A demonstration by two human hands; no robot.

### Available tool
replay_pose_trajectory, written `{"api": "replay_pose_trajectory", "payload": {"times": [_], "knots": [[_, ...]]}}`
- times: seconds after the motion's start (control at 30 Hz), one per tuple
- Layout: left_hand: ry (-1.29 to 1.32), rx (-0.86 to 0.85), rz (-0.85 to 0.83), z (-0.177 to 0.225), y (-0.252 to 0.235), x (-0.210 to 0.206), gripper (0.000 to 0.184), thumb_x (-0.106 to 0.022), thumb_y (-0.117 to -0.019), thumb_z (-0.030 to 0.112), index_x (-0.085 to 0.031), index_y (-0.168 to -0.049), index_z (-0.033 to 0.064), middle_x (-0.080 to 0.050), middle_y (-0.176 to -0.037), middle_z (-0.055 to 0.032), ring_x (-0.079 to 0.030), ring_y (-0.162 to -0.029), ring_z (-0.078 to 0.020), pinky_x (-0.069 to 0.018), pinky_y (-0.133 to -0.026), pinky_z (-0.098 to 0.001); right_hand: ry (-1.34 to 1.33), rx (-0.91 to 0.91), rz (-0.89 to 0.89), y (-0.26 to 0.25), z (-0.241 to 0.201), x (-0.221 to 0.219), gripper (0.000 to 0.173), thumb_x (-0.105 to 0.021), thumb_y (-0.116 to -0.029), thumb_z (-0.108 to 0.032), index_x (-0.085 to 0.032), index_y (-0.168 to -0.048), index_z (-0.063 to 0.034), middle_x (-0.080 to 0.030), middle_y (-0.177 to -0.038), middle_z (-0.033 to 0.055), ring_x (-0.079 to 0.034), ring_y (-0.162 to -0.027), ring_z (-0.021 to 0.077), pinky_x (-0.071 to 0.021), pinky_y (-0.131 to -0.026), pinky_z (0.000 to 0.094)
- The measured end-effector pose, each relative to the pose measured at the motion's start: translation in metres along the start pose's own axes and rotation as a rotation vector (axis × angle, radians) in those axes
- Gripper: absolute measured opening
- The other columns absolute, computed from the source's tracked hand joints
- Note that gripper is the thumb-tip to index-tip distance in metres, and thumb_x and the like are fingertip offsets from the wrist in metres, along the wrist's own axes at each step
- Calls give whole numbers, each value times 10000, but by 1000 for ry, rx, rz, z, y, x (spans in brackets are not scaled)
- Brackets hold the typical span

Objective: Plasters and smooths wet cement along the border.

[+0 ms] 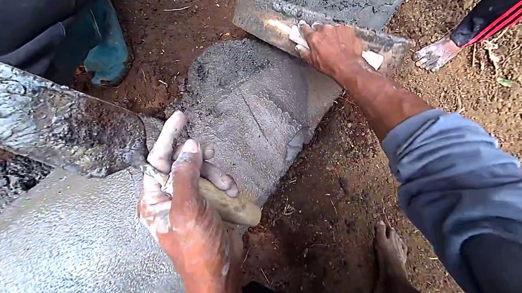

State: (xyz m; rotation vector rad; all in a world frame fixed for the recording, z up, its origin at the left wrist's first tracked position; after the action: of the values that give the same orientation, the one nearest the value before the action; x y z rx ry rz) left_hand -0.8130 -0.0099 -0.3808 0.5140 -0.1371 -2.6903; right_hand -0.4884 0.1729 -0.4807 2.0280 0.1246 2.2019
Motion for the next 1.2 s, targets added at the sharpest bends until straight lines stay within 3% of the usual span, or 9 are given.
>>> {"api": "replay_pose_trajectory", "payload": {"times": [0.17, 0.4, 0.47, 0.53, 0.6, 0.67, 0.77, 0.97, 1.2], "knots": [[-31, -51, 1, 7, 0, 5, 329, -447, -1053, 62, -605, -1340, 31, -627, -806, -18, -545, -470, -80, -499, -397, -206, 117, 387, 10, -5, -6, -2, 478, -460, -1100, -322, -484, -1514, -82, -636, -1272, 294, -680, -965, 534, -515, -786, 683], [-60, -40, 9, 1, -5, 4, 332, -459, -1056, 82, -604, -1352, 48, -631, -816, -1, -546, -482, -68, -493, -405, -199, 139, 740, 228, 84, 45, 0, 472, -457, -1080, -315, -537, -1497, -110, -695, -1130, 256, -696, -897, 482, -535, -736, 613], [-44, -29, 9, -2, -7, 4, 331, -461, -1059, 80, -606, -1355, 48, -632, -813, -6, -548, -479, -68, -498, -405, -198, 125, 641, 235, 103, 55, 3, 503, -411, -1086, -383, -533, -1505, -132, -694, -1124, 254, -698, -888, 477, -534, -718, 610], [-48, -18, -11, -6, -8, 2, 343, -451, -1065, 90, -588, -1376, 53, -631, -837, -8, -545, -482, -69, -497, -408, -198, -11, 367, 138, 105, 56, 3, 567, -426, -1054, -457, -536, -1508, -135, -697, -1147, 296, -705, -898, 526, -524, -698, 679], [-42, -9, -17, -10, -10, -4, 339, -455, -1065, 89, -586, -1375, 48, -625, -818, -14, -537, -471, -76, -492, -398, -204, -282, 79, -74, 94, 47, -8, 508, -509, -1053, -439, -569, -1458, -137, -689, -1193, 287, -676, -1073, 517, -499, -888, 720], [-42, 13, -14, -15, -9, -9, 331, -469, -1063, 82, -593, -1367, 42, -616, -810, -21, -531, -467, -81, -488, -394, -206, -558, -41, -221, 85, 24, -33, 427, -507, -1076, -434, -647, -1355, -143, -706, -1170, 216, -685, -1083, 395, -513, -950, 642], [-50, 17, -29, -16, -7, -12, 331, -457, -1064, 78, -588, -1366, 42, -625, -816, -19, -534, -468, -77, -486, -397, -202, -602, 2, -354, 92, -19, -67, 418, -502, -1078, -433, -661, -1310, -123, -707, -1142, 206, -678, -1088, 381, -509, -956, 630], [-74, 3, -56, -10, -11, -2, 358, -410, -1073, 88, -565, -1394, 60, -627, -833, -8, -531, -473, -75, -476, -393, -198, -371, 166, -400, 163, -68, -77, 477, -534, -1055, -352, -548, -1472, -122, -711, -1069, 235, -697, -1019, 438, -542, -867, 623], [-37, 52, -47, -16, -11, -5, 338, -414, -1076, 91, -575, -1371, 61, -616, -804, -9, -533, -463, -73, -472, -382, -195, -176, 172, -321, 229, -52, -85, 498, -480, -1075, -440, -555, -1493, -180, -711, -996, 188, -710, -791, 392, -563, -678, 552]]}}
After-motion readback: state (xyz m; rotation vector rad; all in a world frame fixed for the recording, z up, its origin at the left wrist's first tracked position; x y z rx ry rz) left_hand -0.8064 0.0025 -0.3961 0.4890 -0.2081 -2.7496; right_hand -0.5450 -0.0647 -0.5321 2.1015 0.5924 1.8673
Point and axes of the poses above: each hand's wrist, its own y-axis away from the middle knuckle, its own x-axis out of the back of the hand, z = x × y, the point moved 9 cm from there along -y, towards the middle knuckle
